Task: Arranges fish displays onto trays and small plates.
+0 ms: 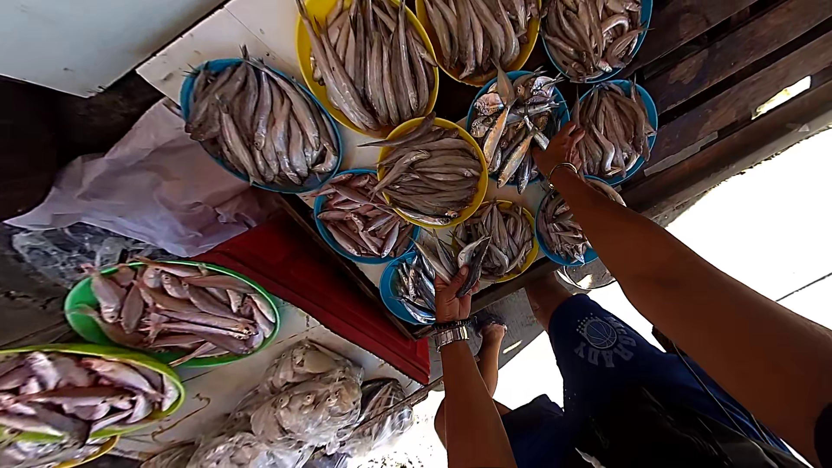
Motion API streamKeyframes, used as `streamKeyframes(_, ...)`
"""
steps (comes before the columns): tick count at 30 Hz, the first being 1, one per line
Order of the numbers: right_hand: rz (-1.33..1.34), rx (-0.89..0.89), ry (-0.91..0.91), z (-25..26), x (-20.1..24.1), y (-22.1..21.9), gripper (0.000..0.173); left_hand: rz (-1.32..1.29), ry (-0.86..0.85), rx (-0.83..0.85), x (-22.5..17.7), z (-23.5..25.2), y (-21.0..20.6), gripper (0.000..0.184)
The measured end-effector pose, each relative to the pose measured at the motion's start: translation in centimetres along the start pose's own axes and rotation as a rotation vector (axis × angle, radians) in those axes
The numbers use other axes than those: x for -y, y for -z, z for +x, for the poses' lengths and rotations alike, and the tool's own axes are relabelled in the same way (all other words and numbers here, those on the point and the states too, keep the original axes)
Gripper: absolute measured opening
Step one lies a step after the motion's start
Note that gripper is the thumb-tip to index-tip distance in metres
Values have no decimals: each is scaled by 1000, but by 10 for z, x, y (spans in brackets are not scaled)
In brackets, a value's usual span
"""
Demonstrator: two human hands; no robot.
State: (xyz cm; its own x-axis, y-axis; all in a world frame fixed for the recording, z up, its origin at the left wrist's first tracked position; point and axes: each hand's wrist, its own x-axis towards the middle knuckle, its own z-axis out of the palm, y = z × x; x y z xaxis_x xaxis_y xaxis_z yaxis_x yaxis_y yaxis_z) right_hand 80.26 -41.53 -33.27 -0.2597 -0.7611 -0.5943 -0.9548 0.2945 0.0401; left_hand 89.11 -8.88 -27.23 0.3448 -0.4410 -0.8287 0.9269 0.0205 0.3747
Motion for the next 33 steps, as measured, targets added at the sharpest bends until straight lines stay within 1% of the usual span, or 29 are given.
streamKeyframes(4, -57, -9, -17, 4, 7, 4, 104, -22, -15, -5, 0, -3, 2, 26)
streamKeyframes(8, -149, 39, 8, 6, 11, 17, 108, -41, -24, -17, -3, -7, 8, 26)
streamKeyframes(12, -155, 81, 38, 6, 11, 29, 109, -44, -33, -5, -3, -7, 15, 33)
streamKeyframes(14, -69, 80, 62, 10, 3, 29, 109, -48, -36, 2, -2, -7, 16, 33)
streamKeyframes(17, 145, 50, 124, 17, -16, 24, 105, -59, -43, 6, -1, -7, 17, 31)
streamKeyframes(19, 293, 36, 162, 19, -30, 23, 97, -57, -39, -15, -1, -8, 14, 30)
streamKeyframes(21, 377, 24, 169, 16, -40, 26, 89, -53, -30, -32, -2, -7, 12, 28)
streamKeyframes(24, 405, 22, 170, 16, -54, 33, 91, -48, -39, -35, -2, -6, 12, 28)
streamKeyframes(25, 445, 27, 180, 22, -61, 32, 92, -47, -47, -32, -2, -6, 11, 27)
streamKeyframes(27, 615, 45, 210, 32, -75, 29, 87, -46, -60, -28, -4, -8, 10, 26)
streamKeyframes(29, 899, 151, 242, 30, -85, 34, 73, -52, -66, -32, -6, -10, 9, 25)
streamKeyframes(31, 1211, 373, 270, 24, -92, 44, 59, -53, -75, -40, -7, -12, 9, 26)
streamKeyframes(33, 1443, 627, 271, 23, -99, 47, 47, -63, -84, -39, -7, -14, 10, 26)
